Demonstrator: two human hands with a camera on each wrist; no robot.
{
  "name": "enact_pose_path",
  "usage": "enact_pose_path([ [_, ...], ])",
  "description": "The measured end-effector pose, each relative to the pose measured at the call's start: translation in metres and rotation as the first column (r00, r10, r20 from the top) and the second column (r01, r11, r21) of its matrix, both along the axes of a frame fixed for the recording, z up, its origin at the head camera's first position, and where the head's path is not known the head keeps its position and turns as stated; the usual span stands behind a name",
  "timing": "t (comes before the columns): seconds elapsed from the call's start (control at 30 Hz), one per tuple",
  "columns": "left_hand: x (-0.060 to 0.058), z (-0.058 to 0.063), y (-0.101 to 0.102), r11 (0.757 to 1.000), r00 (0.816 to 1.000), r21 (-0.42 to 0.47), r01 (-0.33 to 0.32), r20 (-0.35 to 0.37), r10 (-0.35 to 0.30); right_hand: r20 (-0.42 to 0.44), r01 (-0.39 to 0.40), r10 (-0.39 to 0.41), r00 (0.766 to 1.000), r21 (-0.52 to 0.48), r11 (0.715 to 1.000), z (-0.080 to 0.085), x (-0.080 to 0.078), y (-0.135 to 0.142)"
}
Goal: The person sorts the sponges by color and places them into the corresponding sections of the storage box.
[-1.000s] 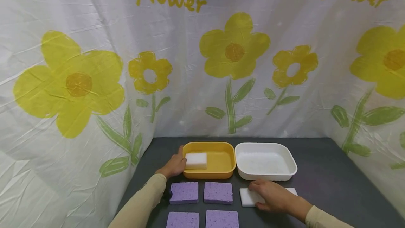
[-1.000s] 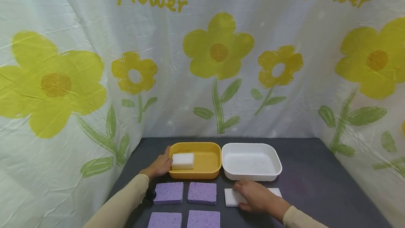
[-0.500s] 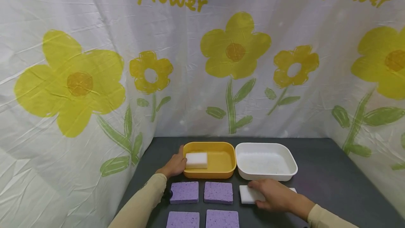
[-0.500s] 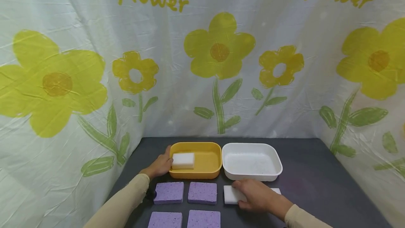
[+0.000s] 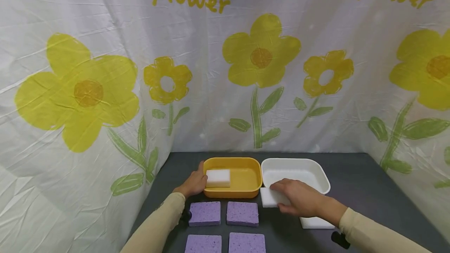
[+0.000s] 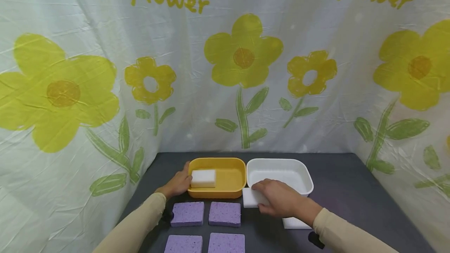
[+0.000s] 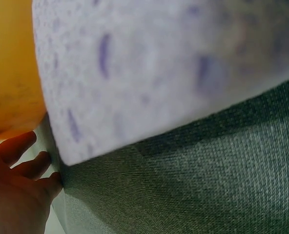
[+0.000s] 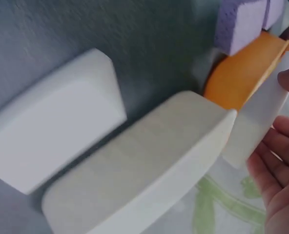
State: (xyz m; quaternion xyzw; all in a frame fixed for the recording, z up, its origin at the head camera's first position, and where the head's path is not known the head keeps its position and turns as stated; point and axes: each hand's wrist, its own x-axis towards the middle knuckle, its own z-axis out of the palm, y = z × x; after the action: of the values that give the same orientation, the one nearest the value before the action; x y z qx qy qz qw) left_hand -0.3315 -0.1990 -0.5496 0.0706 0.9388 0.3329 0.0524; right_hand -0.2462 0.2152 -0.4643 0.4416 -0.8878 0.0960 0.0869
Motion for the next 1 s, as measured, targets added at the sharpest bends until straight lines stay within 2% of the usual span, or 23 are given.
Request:
enact_pose_path([
  [0.3, -0.005, -0.007, -0.003, 1.000, 1.000, 0.014, -0.013, 0.020, 0.013, -0.032, -0.005, 0.005, 0.999, 0.006, 1.000, 0.017, -0.028, -0.023],
  [0.5, -0.006, -0.007, -0.002, 1.000, 1.000, -0.011, 0.004, 0.000, -0.004, -0.057, -0.022, 0.022, 0.998, -0.007, 1.000, 0.022, -0.047, -0.040],
  [0.8, -0.003, -0.005, -0.002, 1.000, 1.000, -0.015, 0.020, -0.017, -0.020, 0.009, 0.003, -0.003, 1.000, 0.019, 1.000, 0.022, -0.073, -0.065],
  [1.0, -0.001, -0.004, -0.002, 1.000, 1.000, 0.017, 0.013, -0.001, -0.013, 0.039, -0.006, 0.004, 0.999, 0.049, 0.999, 0.013, -0.089, -0.080],
])
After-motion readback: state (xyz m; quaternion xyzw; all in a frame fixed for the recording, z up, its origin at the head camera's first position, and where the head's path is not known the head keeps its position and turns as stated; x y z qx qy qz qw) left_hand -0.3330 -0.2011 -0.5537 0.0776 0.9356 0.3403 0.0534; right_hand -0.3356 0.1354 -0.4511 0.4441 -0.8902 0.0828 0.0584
